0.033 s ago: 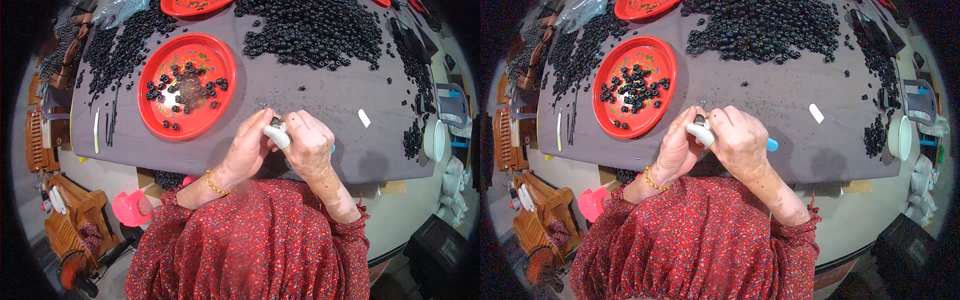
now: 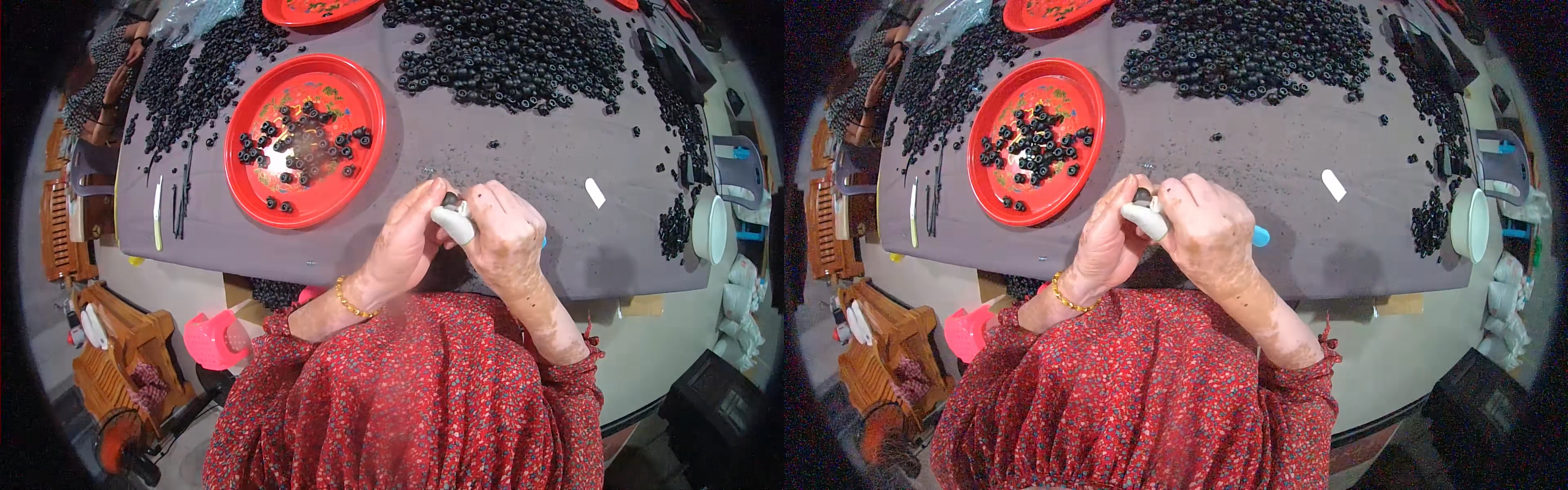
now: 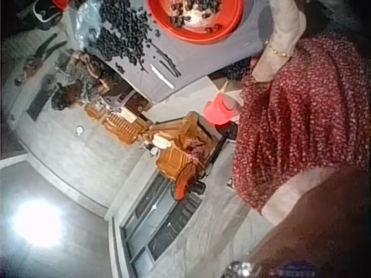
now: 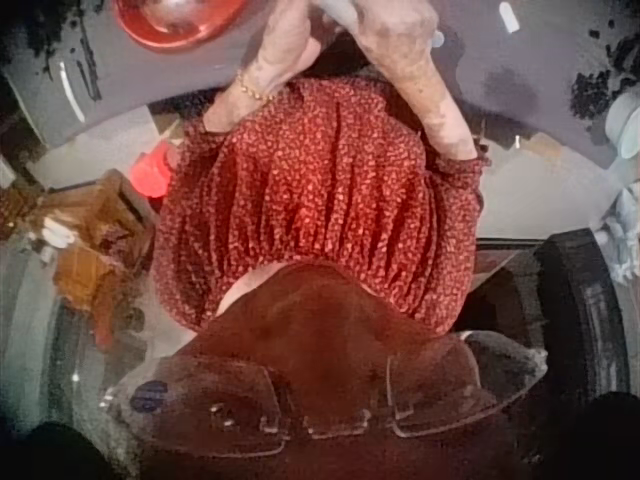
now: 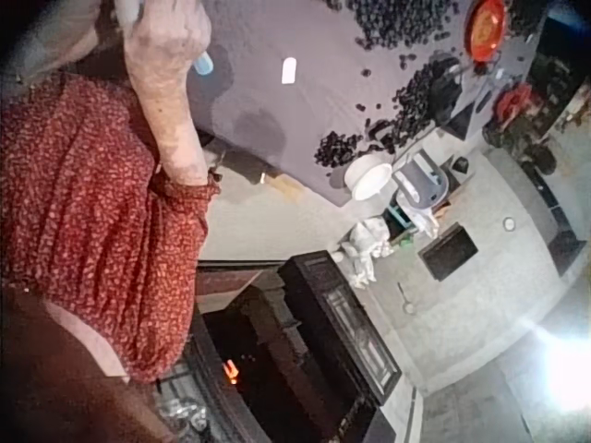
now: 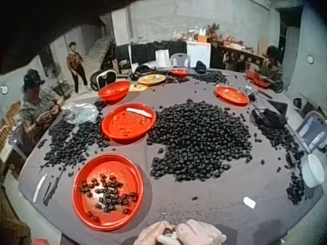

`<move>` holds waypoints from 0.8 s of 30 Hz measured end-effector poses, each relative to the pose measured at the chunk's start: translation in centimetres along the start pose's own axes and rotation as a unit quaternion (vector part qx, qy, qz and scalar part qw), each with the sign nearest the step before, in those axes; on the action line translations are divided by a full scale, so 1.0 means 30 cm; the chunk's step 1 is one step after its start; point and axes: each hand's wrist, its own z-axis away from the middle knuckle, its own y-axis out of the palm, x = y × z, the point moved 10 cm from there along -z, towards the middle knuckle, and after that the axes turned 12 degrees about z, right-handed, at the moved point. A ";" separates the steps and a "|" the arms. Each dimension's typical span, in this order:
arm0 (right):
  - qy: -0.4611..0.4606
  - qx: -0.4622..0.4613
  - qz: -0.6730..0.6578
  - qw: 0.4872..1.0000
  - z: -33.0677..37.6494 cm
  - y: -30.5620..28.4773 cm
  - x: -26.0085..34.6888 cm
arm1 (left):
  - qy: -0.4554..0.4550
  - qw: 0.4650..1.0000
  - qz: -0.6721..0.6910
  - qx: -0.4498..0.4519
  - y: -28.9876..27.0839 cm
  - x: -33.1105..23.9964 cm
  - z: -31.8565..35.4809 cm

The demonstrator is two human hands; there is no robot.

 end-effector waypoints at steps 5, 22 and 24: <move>0.021 0.005 -0.084 0.996 0.015 0.006 -0.041 | -0.009 0.999 0.021 0.029 0.026 -0.001 -0.004; 0.350 0.181 -0.550 0.736 0.061 0.216 -0.062 | -0.007 0.999 0.019 0.033 -0.014 -0.002 0.014; 0.348 0.200 -0.526 0.749 0.044 0.221 -0.052 | -0.003 0.999 0.029 0.027 -0.036 -0.010 0.013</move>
